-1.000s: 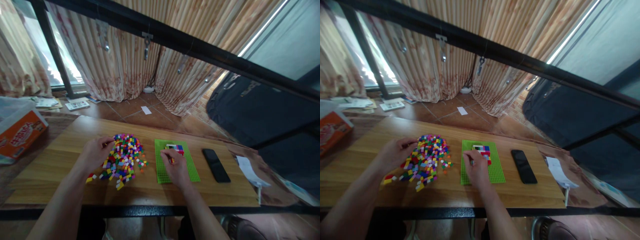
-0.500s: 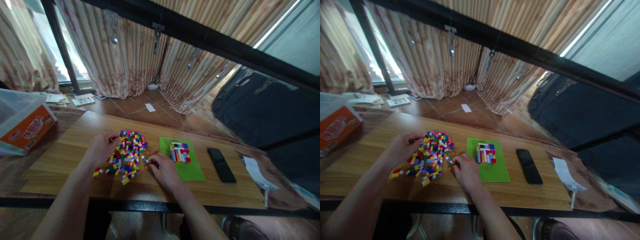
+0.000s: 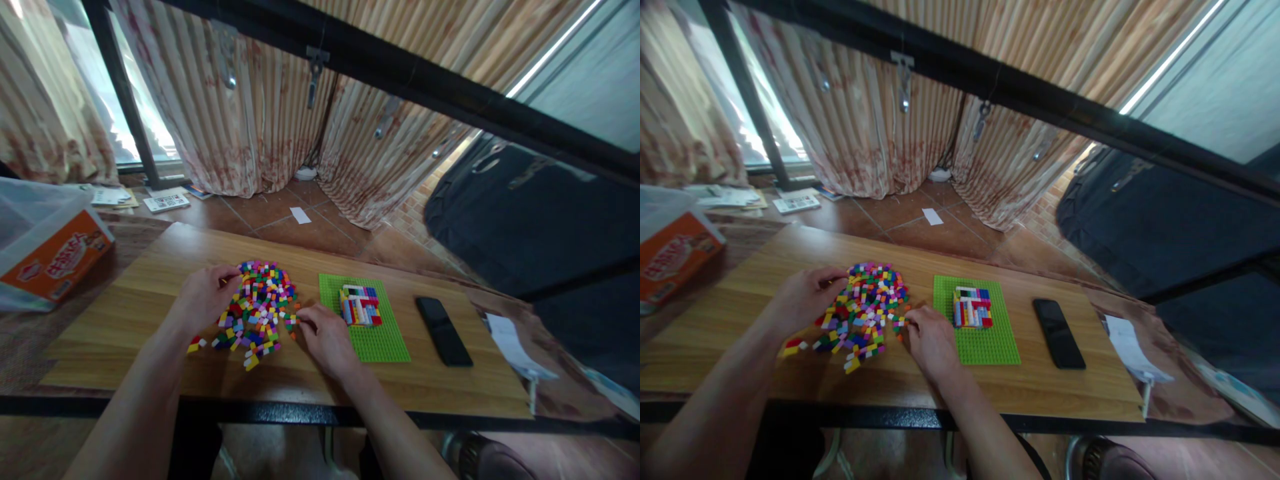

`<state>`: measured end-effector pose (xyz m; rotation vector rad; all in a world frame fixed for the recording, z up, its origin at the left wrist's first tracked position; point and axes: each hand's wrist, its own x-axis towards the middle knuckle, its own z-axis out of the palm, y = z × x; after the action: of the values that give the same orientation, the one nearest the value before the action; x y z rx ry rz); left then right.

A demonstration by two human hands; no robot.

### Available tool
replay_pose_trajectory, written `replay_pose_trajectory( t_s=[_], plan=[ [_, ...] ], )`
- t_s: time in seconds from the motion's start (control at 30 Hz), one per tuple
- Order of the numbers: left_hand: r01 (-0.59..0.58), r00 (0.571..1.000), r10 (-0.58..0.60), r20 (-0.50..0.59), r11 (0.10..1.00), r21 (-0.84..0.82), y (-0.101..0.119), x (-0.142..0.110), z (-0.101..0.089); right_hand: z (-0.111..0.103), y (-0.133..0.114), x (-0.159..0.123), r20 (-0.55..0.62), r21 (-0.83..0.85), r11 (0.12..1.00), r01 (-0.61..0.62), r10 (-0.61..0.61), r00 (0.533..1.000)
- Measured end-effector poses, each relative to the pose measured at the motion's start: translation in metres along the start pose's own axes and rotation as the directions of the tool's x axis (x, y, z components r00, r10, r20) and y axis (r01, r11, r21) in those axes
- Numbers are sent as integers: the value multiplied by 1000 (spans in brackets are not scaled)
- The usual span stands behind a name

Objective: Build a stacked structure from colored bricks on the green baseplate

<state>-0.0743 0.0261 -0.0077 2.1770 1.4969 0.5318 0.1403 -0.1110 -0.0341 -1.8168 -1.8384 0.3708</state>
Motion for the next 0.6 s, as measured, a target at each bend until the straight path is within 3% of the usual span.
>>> replay_pose_trajectory(
  t_s=[0.4,0.6],
  plan=[
    [-45,999,45,-3,999,-26,-6,0,3,-1,-8,0,10,-4,1000,5,-5,1000],
    [-27,1000,27,10,1000,3,0,0,-1,4,4,8,-101,69,998,-1,8,995]
  ],
)
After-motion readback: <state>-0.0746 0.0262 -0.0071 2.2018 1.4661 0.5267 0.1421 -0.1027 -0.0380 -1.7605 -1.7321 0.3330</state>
